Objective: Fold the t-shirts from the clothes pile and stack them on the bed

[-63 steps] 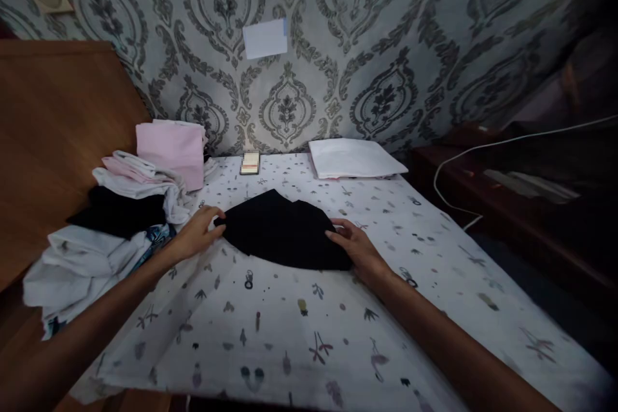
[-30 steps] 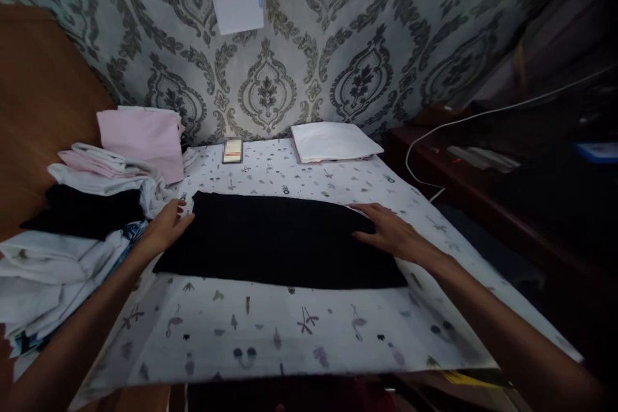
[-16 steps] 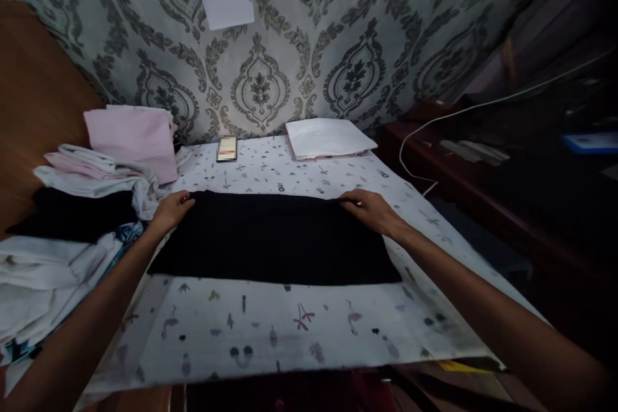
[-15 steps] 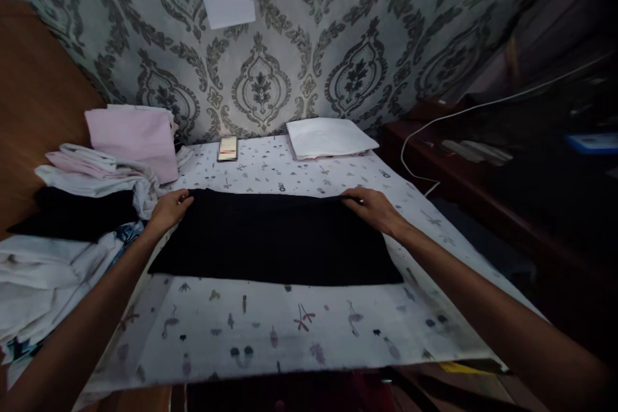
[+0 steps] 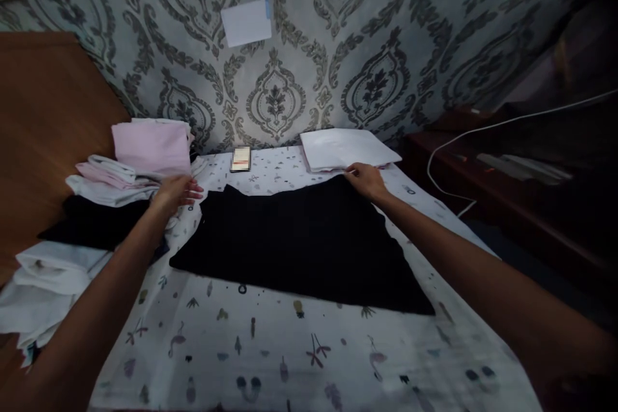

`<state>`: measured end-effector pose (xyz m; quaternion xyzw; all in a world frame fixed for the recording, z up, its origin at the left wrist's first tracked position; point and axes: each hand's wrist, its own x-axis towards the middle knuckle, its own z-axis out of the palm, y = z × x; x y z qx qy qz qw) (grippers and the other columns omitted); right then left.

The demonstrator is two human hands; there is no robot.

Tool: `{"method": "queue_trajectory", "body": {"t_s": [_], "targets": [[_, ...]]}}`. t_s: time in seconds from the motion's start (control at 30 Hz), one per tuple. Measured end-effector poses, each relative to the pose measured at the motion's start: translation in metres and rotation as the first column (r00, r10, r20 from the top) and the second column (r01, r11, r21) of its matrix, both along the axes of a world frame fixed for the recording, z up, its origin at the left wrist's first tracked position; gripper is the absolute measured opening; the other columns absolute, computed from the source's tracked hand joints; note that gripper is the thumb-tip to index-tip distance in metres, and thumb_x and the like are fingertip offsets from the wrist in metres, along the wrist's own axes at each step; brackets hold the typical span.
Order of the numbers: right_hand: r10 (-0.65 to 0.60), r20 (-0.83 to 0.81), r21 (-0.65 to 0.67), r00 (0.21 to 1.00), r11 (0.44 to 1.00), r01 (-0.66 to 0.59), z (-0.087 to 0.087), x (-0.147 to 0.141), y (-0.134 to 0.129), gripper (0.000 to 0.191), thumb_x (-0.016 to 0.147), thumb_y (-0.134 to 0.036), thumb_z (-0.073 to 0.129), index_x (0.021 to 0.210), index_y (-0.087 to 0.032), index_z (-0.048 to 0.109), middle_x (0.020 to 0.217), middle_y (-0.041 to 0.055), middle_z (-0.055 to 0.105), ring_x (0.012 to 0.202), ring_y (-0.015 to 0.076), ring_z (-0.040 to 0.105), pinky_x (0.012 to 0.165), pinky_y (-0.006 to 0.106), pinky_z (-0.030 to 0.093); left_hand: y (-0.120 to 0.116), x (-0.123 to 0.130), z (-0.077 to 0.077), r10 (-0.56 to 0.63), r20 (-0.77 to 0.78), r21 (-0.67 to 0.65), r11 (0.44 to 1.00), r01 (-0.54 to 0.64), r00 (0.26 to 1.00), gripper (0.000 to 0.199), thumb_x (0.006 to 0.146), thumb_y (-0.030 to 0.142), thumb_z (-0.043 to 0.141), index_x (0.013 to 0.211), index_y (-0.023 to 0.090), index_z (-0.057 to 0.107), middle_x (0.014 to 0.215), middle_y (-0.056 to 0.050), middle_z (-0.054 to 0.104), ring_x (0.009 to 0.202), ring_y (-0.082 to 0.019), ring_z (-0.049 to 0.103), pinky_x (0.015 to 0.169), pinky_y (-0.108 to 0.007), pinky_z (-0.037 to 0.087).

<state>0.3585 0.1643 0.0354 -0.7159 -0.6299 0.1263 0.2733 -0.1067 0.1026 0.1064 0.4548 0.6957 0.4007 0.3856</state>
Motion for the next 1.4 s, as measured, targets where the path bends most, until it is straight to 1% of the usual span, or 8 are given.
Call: {"method": "queue_trajectory", "body": {"t_s": [0.23, 0.4, 0.63, 0.77, 0.93, 1.0, 1.2, 1.4], "targets": [[0.143, 0.198, 0.189, 0.970, 0.965, -0.181, -0.017, -0.009, -0.059, 0.038, 0.089, -0.031, 0.048, 0.119, -0.018, 0.067, 0.127, 0.0181, 0.059, 0.120, 0.0377, 0.052, 0.101, 0.055, 0.040, -0.031, 0.009, -0.053, -0.298, -0.524, -0.037, 0.944, 0.328, 0.798, 0.033, 0.070, 0.050, 0.061, 0.085, 0.021, 0.063, 0.079, -0.002, 0.067, 0.078, -0.022, 0.062, 0.069, -0.032, 0.047], [0.543, 0.115, -0.042, 0.832, 0.839, -0.542, -0.001, -0.025, -0.135, 0.031, 0.092, -0.047, 0.052, 0.102, -0.024, 0.070, 0.125, 0.0131, 0.059, 0.114, 0.0314, 0.057, 0.099, 0.050, 0.045, -0.017, 0.019, -0.065, -0.246, -0.627, -0.055, 0.960, 0.273, 0.739, 0.021, 0.068, 0.041, 0.061, 0.079, 0.023, 0.058, 0.068, 0.001, 0.059, 0.069, -0.021, 0.057, 0.067, -0.032, 0.041], [0.579, 0.016, -0.210, 0.815, 0.799, -0.564, 0.015, -0.012, -0.189, 0.012, 0.079, -0.032, 0.066, 0.079, -0.025, 0.056, 0.100, 0.0064, 0.065, 0.088, 0.0253, 0.061, 0.077, 0.038, 0.048, -0.062, 0.013, -0.021, -0.348, -0.179, 0.141, 0.917, 0.374, 0.920, 0.030, 0.068, 0.049, 0.066, 0.078, 0.024, 0.053, 0.072, 0.003, 0.053, 0.067, -0.016, 0.050, 0.064, -0.028, 0.042], [0.605, -0.027, -0.327, 0.796, 0.747, -0.579, 0.027, -0.003, -0.207, 0.010, 0.079, -0.026, 0.062, 0.075, -0.025, 0.053, 0.073, -0.0006, 0.061, 0.064, 0.0182, 0.055, 0.060, 0.031, 0.039, -0.122, -0.009, 0.012, -0.487, 0.026, 0.033, 0.873, 0.487, 0.873, 0.034, 0.063, 0.048, 0.075, 0.066, 0.023, 0.053, 0.065, 0.002, 0.049, 0.061, -0.015, 0.046, 0.057, -0.027, 0.042], [0.613, -0.377, -0.547, 0.695, 0.458, -0.701, 0.050, -0.005, -0.225, 0.007, 0.073, -0.028, 0.071, 0.080, -0.026, 0.069, 0.076, 0.0003, 0.068, 0.070, 0.0192, 0.062, 0.059, 0.027, 0.042, -0.156, -0.013, 0.022, -0.756, 0.190, -0.308, 0.559, 0.770, 0.626, 0.035, 0.063, 0.052, 0.079, 0.069, 0.022, 0.062, 0.065, -0.002, 0.059, 0.057, -0.016, 0.052, 0.049, -0.026, 0.041], [0.585, -0.486, -0.551, 0.649, 0.372, -0.747, 0.049, -0.005, -0.212, 0.019, 0.076, -0.040, 0.072, 0.088, -0.025, 0.073, 0.075, 0.0015, 0.070, 0.069, 0.0197, 0.064, 0.060, 0.028, 0.045, -0.145, -0.010, 0.013, -0.759, 0.238, -0.321, 0.527, 0.787, 0.606, 0.038, 0.069, 0.057, 0.073, 0.077, 0.021, 0.062, 0.077, -0.007, 0.068, 0.064, -0.020, 0.062, 0.048, -0.027, 0.044], [0.534, 0.035, -0.165, 0.845, 0.837, -0.522, 0.012, 0.013, -0.099, 0.037, 0.085, -0.040, 0.057, 0.116, -0.024, 0.068, 0.113, 0.0091, 0.068, 0.087, 0.0239, 0.066, 0.084, 0.039, 0.053, -0.055, -0.016, -0.039, -0.530, -0.432, -0.050, 0.822, 0.567, 0.730, 0.024, 0.078, 0.041, 0.060, 0.090, 0.020, 0.062, 0.089, -0.006, 0.069, 0.085, -0.024, 0.066, 0.072, -0.035, 0.053], [0.278, 0.387, -0.141, 0.879, 0.960, -0.242, -0.019, 0.029, -0.016, 0.059, 0.086, -0.025, 0.055, 0.145, -0.024, 0.049, 0.140, 0.0147, 0.053, 0.112, 0.0292, 0.062, 0.092, 0.041, 0.051, 0.011, -0.024, -0.073, -0.349, -0.798, 0.011, 0.806, 0.592, 0.491, 0.066, 0.067, 0.015, 0.052, 0.133, 0.019, 0.056, 0.124, -0.011, 0.061, 0.117, -0.029, 0.055, 0.106, -0.044, 0.041]]}}
